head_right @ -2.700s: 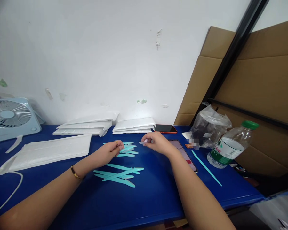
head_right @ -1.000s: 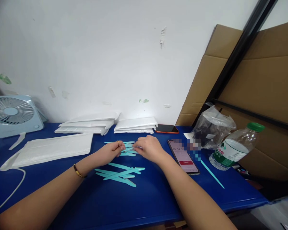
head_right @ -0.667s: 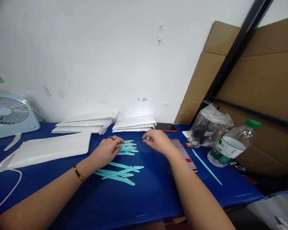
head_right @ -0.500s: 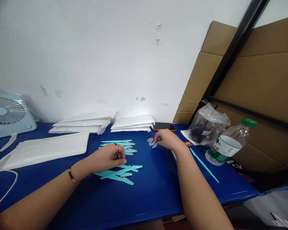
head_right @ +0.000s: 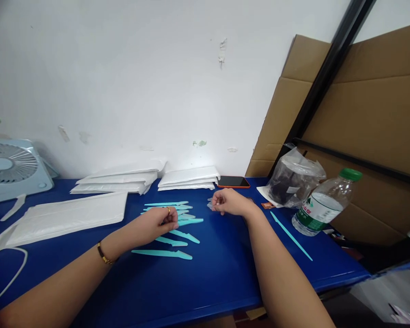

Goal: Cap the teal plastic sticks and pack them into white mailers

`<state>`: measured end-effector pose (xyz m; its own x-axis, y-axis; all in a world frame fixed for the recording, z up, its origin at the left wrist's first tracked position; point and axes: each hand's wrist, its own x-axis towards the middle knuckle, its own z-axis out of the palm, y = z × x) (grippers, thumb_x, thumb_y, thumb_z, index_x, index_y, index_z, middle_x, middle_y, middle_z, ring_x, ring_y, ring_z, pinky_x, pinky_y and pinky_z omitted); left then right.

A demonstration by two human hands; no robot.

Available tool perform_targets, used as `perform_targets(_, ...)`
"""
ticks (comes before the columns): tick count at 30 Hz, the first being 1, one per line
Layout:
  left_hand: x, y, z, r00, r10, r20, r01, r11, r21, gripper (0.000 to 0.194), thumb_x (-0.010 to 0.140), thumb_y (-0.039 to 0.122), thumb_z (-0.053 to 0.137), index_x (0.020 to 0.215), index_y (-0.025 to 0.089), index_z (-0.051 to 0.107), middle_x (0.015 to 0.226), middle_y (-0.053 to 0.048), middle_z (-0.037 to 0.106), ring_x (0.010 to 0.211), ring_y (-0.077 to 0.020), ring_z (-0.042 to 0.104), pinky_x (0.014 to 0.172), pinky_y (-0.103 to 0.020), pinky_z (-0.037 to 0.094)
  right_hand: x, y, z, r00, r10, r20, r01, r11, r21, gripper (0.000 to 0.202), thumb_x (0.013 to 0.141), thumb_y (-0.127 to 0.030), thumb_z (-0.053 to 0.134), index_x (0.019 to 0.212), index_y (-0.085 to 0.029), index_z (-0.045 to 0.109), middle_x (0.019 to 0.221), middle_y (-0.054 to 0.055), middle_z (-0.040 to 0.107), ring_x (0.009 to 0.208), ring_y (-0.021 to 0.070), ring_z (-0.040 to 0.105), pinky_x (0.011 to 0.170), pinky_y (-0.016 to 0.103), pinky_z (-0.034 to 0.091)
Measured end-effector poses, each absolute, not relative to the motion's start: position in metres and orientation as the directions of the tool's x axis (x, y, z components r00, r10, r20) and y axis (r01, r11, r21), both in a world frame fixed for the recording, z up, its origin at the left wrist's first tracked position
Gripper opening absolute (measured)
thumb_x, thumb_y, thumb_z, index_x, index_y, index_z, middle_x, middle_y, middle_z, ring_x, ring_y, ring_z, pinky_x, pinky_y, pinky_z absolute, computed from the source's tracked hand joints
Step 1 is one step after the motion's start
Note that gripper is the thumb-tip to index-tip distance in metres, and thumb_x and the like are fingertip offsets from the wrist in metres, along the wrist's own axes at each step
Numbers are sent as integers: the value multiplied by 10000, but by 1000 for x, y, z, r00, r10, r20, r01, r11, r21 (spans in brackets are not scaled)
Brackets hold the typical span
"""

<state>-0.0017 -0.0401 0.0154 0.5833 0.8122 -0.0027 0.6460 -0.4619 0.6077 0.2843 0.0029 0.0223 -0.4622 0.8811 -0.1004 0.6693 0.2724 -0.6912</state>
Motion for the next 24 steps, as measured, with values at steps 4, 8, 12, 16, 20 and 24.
perform_targets(4,-5,-35,16,496,865,76,699,-450,557,165,818,371,452,811,218,513,693,20,574,605,-134,491,536,-236,308,271,-8,35,-570,819,-72,498,274,-823,355,687,-443,661,853,-131,625,739,41,636,569,108,567,567,233,449)
perform_targets(8,-6,-32,16,487,871,65,720,-442,534,145,819,349,455,804,213,503,688,18,577,605,-133,499,532,-236,297,267,-12,39,-579,814,-49,465,280,-840,351,678,-434,678,849,-131,638,712,34,626,549,98,552,550,223,438)
perform_targets(12,-6,-30,14,498,864,75,708,-455,540,130,818,336,462,797,213,498,681,26,569,608,-127,497,539,-230,305,265,-13,39,-584,810,-47,477,296,-828,341,673,-435,682,827,-133,638,666,15,603,552,100,560,544,212,435)
perform_targets(16,-5,-31,14,509,858,73,700,-462,545,117,818,324,463,801,214,498,674,33,561,607,-124,494,537,-226,304,258,-14,37,-588,807,-53,491,305,-816,352,666,-445,683,827,-135,643,648,16,606,558,114,577,544,216,447)
perform_targets(20,-5,-31,13,513,854,90,693,-473,544,121,817,329,471,804,214,503,679,34,555,615,-122,495,547,-225,315,245,-18,34,-598,802,-23,488,341,-803,336,676,-439,674,832,-143,650,630,13,605,555,122,584,539,217,446)
perform_targets(24,-3,-32,11,529,846,67,711,-485,510,140,817,354,476,819,220,515,681,33,560,618,-129,499,553,-231,328,233,-20,29,-614,788,38,482,412,-773,297,697,-428,656,818,-158,661,622,5,612,543,118,577,529,214,430)
